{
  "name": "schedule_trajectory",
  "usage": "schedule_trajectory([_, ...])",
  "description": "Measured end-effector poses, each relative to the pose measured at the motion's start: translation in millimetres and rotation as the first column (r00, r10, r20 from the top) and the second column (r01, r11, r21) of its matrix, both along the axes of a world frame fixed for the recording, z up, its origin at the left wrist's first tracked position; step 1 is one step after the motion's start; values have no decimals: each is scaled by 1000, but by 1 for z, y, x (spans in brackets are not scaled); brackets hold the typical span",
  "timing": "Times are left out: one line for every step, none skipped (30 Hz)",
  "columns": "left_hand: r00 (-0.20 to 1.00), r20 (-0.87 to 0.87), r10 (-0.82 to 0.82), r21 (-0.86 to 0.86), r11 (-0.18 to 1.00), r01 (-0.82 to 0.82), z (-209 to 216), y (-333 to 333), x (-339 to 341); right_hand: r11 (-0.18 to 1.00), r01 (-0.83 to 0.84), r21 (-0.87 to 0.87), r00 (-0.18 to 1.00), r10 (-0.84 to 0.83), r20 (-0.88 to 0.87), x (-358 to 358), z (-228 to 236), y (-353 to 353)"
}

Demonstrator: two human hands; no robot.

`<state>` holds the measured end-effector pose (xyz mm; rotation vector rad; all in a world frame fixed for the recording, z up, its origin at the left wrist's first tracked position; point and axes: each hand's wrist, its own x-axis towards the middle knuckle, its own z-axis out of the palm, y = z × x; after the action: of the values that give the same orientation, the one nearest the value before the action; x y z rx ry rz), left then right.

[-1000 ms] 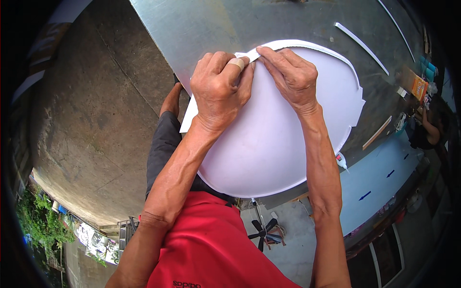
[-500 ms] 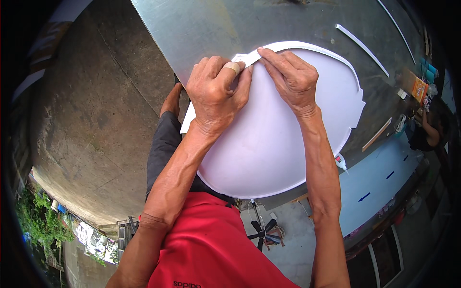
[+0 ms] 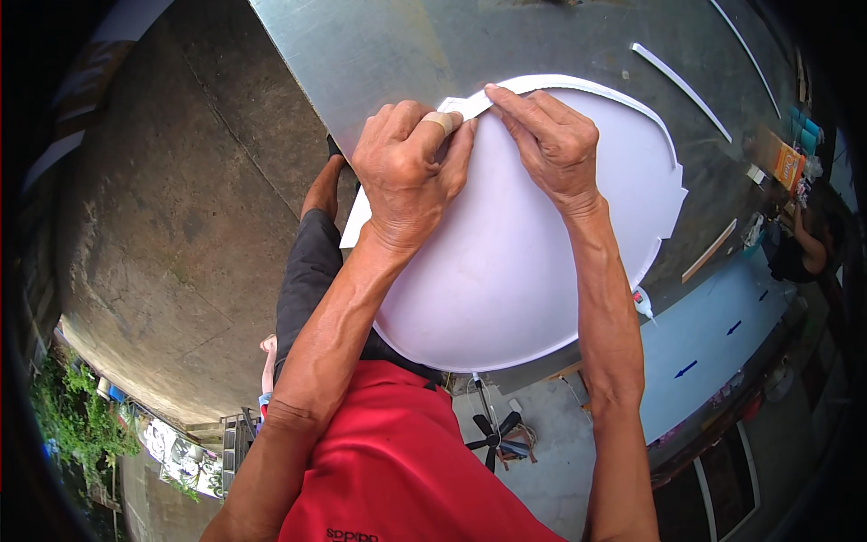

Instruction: The person applies glue to the edges of a white circular board and attaches white strips to the perimeter. They then use a utility knife to trim the excess length of the strips flush with the board's edge. The process involves repeated gluing and cutting actions to secure the border.

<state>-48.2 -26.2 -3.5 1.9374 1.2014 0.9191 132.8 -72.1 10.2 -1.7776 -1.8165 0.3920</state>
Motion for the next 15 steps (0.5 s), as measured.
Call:
schedule_trajectory([1000, -1, 0, -3, 1000, 0, 0, 0, 0, 1000, 3, -6, 1000, -3, -3, 0, 0, 0])
schedule_trajectory([1000, -2, 1, -7, 1000, -1, 0, 0, 0, 1000, 6, -11, 1000, -6, -6, 0, 1, 0])
schedule_trajectory([1000, -3, 1, -10, 1000, -1, 1, 1, 0, 1000, 8, -17, 1000, -8, -9, 0, 1, 0])
schedule_trajectory([1000, -6, 4, -17, 1000, -4, 1, 0, 1, 1000, 11, -15, 1000, -11, -15, 0, 1, 0])
schedule_trajectory([1000, -9, 6, -24, 1000, -6, 1, 0, 1, 1000, 14, -14, 1000, -14, -20, 0, 1, 0])
schedule_trajectory([1000, -12, 9, -31, 999, -9, 1, 0, 1, 1000, 17, -12, 1000, -17, -25, 0, 1, -1])
schedule_trajectory([1000, -6, 11, -23, 1000, -11, 1, -1, 1, 1000, 20, -4, 1000, -20, -18, -1, 0, -2])
schedule_trajectory([1000, -1, 14, -16, 1000, -14, 1, 0, 2, 1000, 23, 5, 1000, -23, -10, -1, -1, -2])
schedule_trajectory([1000, 4, 17, -8, 1000, -17, 0, 0, 3, 1000, 26, 13, 1000, -26, -2, -1, -2, -2])
schedule_trajectory([1000, 8, 20, 4, 1000, -20, -1, 0, 3, 999, 29, 21, 1000, -29, 6, -2, -3, -3])
schedule_trajectory([1000, 12, 24, 17, 1000, -25, -1, 0, 4, 999, 31, 29, 999, -31, 14, -2, -3, -3])
schedule_trajectory([999, 16, 29, 30, 999, -29, -2, 0, 4, 999, 32, 36, 999, -33, 23, -3, -4, -3])
schedule_trajectory([999, 15, 32, 42, 999, -32, -2, 0, 5, 998, 31, 47, 999, -33, 33, -3, -4, -3])
schedule_trajectory([999, 15, 35, 54, 998, -36, -2, -1, 5, 998, 29, 57, 999, -32, 43, -3, -5, -3])
schedule_trajectory([999, 14, 39, 67, 997, -40, -2, -1, 5, 997, 27, 67, 998, -30, 53, -4, -5, -3])
